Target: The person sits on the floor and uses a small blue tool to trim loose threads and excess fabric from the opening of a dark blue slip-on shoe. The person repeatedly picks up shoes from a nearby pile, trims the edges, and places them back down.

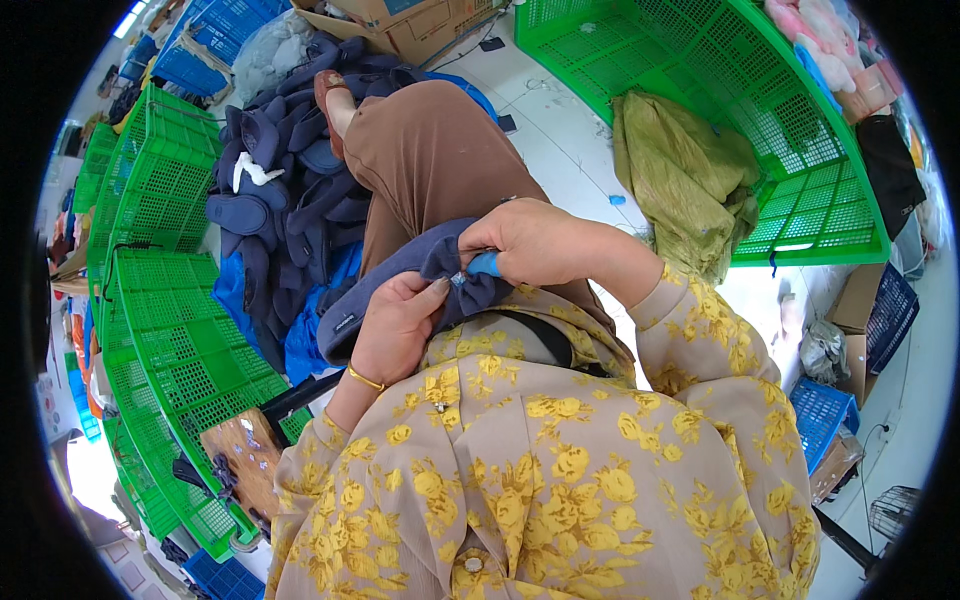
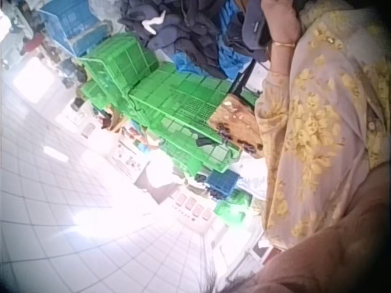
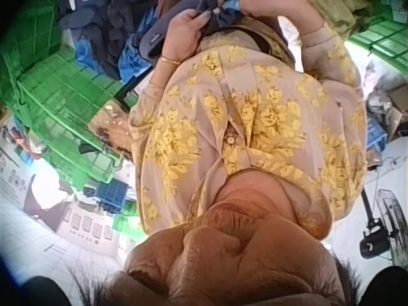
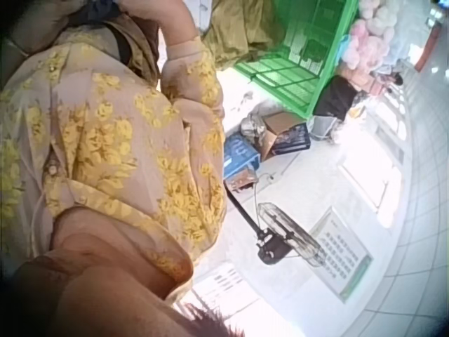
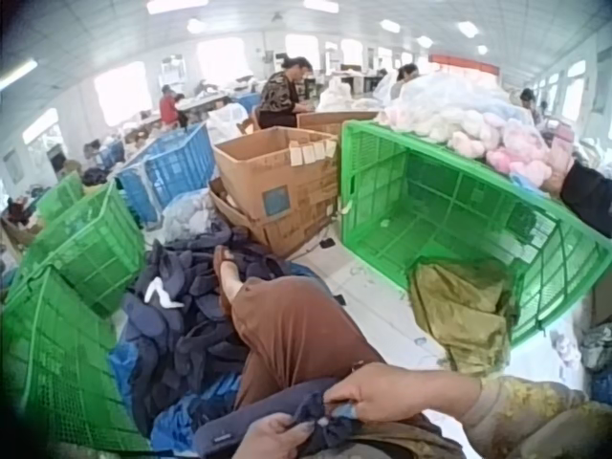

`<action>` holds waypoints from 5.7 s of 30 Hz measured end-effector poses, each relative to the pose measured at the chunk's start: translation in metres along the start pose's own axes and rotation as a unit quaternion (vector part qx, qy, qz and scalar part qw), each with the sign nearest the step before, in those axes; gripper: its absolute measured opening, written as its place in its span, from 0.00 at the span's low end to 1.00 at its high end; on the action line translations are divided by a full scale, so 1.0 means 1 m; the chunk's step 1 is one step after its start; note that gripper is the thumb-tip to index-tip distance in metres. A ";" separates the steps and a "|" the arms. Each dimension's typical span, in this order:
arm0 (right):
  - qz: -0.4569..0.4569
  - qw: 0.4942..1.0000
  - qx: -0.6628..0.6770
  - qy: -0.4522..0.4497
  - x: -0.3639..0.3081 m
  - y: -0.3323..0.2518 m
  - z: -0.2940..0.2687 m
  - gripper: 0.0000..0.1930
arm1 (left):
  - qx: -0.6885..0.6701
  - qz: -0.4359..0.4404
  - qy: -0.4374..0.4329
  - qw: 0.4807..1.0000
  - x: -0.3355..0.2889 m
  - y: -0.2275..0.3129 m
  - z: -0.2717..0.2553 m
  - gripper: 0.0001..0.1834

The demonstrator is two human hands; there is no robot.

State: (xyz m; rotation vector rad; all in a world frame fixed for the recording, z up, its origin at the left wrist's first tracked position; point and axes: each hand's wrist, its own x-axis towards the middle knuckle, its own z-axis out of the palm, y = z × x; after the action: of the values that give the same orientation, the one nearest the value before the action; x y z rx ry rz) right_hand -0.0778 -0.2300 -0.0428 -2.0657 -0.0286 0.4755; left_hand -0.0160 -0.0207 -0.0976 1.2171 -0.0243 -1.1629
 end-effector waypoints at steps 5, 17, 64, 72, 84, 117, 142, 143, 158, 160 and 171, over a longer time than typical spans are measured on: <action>0.051 0.998 -0.020 0.026 0.000 -0.006 0.006 0.10 | -0.003 -0.001 0.025 1.000 -0.004 0.003 0.007 0.07; -0.024 0.972 -0.106 0.207 -0.012 -0.020 0.012 0.13 | -0.032 0.024 0.016 0.999 -0.007 -0.002 0.000 0.05; -0.238 0.805 0.456 0.295 -0.080 -0.041 -0.005 0.06 | 0.795 0.366 -0.224 0.429 -0.005 0.094 0.041 0.05; -0.088 0.950 0.190 0.230 -0.039 -0.016 0.046 0.07 | 0.612 0.363 -0.008 0.703 -0.023 0.059 0.004 0.18; -0.058 0.980 0.016 0.187 -0.040 -0.005 0.043 0.15 | 0.543 0.295 0.003 0.786 -0.028 0.047 0.008 0.07; -0.082 0.991 -0.007 0.106 -0.039 -0.004 0.030 0.19 | 0.486 0.288 -0.036 0.824 -0.026 0.035 -0.005 0.09; -0.107 0.983 0.022 0.147 -0.036 0.006 0.050 0.20 | 0.406 0.244 -0.047 0.880 -0.023 0.032 -0.006 0.09; -0.109 0.983 0.022 0.143 -0.037 0.006 0.049 0.20 | 0.401 0.241 -0.048 0.882 -0.022 0.032 -0.006 0.09; -0.126 0.980 0.009 0.156 -0.031 0.003 0.054 0.15 | 0.438 0.253 -0.062 0.860 -0.022 0.034 -0.005 0.08; -0.130 0.978 0.016 0.162 -0.032 0.003 0.054 0.15 | 0.432 0.237 -0.063 0.868 -0.023 0.035 -0.005 0.08; -0.144 0.979 0.022 0.144 -0.039 0.012 0.050 0.26 | 0.409 0.242 -0.086 0.876 -0.021 0.035 -0.008 0.07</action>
State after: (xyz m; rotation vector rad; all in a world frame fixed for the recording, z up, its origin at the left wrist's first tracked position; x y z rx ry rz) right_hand -0.1330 -0.2034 -0.0630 -2.0269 -0.1421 -0.0013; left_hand 0.0023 -0.0040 -0.0639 1.6973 -0.9934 -0.8082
